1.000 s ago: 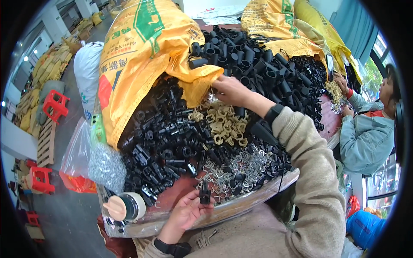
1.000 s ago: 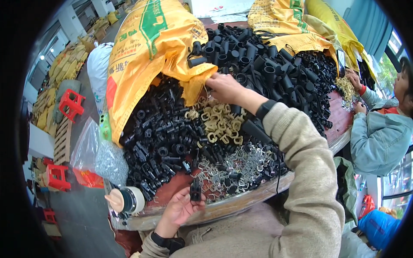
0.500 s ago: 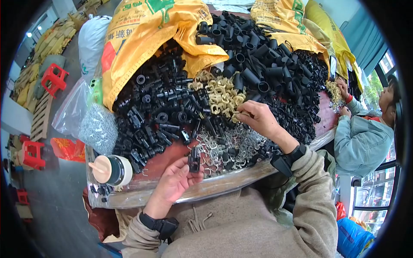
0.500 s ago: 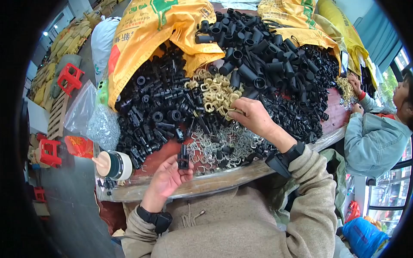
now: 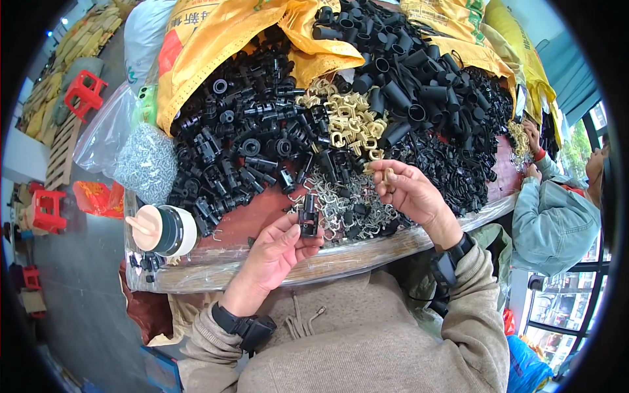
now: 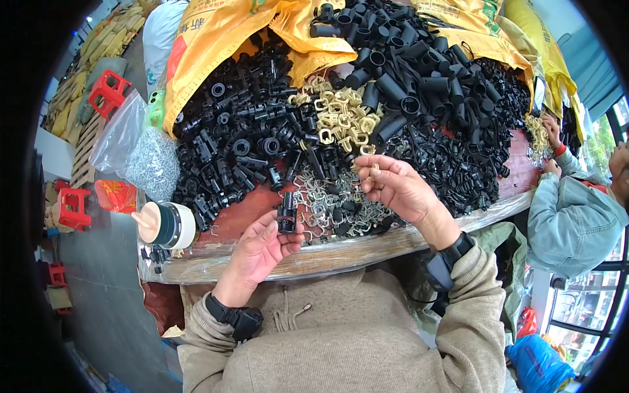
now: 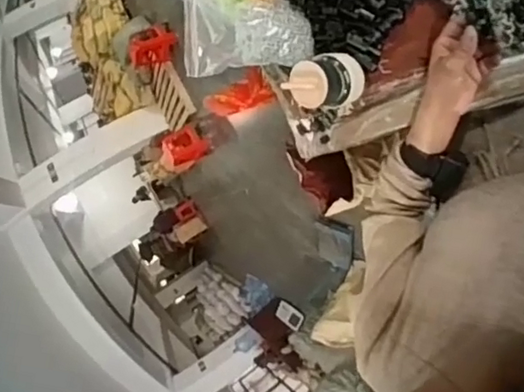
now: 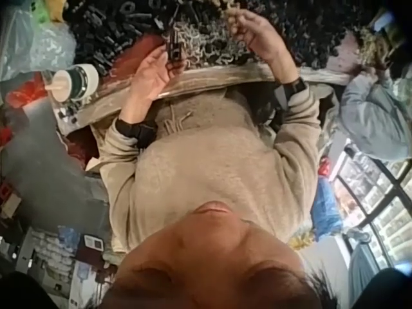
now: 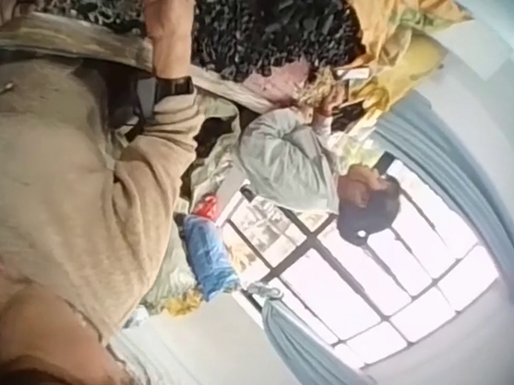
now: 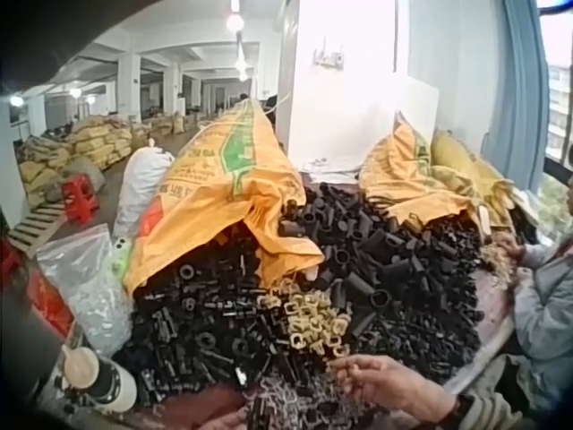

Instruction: Assembling small black plastic components by hand at a workbench.

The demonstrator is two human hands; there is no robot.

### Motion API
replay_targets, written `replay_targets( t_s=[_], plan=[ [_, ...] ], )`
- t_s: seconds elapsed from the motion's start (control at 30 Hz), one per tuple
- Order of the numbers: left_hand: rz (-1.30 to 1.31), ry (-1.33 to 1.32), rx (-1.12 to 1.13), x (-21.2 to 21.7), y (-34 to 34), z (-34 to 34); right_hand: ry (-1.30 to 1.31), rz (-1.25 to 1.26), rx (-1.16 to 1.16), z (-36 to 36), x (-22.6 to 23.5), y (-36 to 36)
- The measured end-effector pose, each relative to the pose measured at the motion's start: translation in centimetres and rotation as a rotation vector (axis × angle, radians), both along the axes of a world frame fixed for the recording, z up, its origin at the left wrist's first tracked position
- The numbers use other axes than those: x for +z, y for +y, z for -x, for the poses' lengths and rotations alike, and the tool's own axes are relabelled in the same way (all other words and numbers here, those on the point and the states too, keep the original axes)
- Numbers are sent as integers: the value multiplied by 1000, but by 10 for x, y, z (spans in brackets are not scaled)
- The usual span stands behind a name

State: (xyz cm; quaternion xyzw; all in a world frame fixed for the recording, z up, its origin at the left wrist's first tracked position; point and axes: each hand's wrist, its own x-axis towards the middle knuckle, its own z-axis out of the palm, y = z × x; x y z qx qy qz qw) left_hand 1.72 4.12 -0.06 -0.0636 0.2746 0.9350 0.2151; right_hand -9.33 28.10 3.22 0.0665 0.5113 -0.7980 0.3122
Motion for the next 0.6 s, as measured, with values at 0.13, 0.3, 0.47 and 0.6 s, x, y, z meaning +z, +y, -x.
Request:
replay_targets(
  t_s=[0.13,0.3,0.47,0.6],
  plan=[
    [14,10,-10,1,3,0,55,-17,114,-14,4,0],
    [25,24,-8,1,7,-1,142,-82,237,-26,4,-6],
    [6,29,4,-2,4,-4,178,-174,80,-29,12,-6],
    [-8,15,31,-5,1,-7,-24,187,-159,-24,9,8]
  ],
)
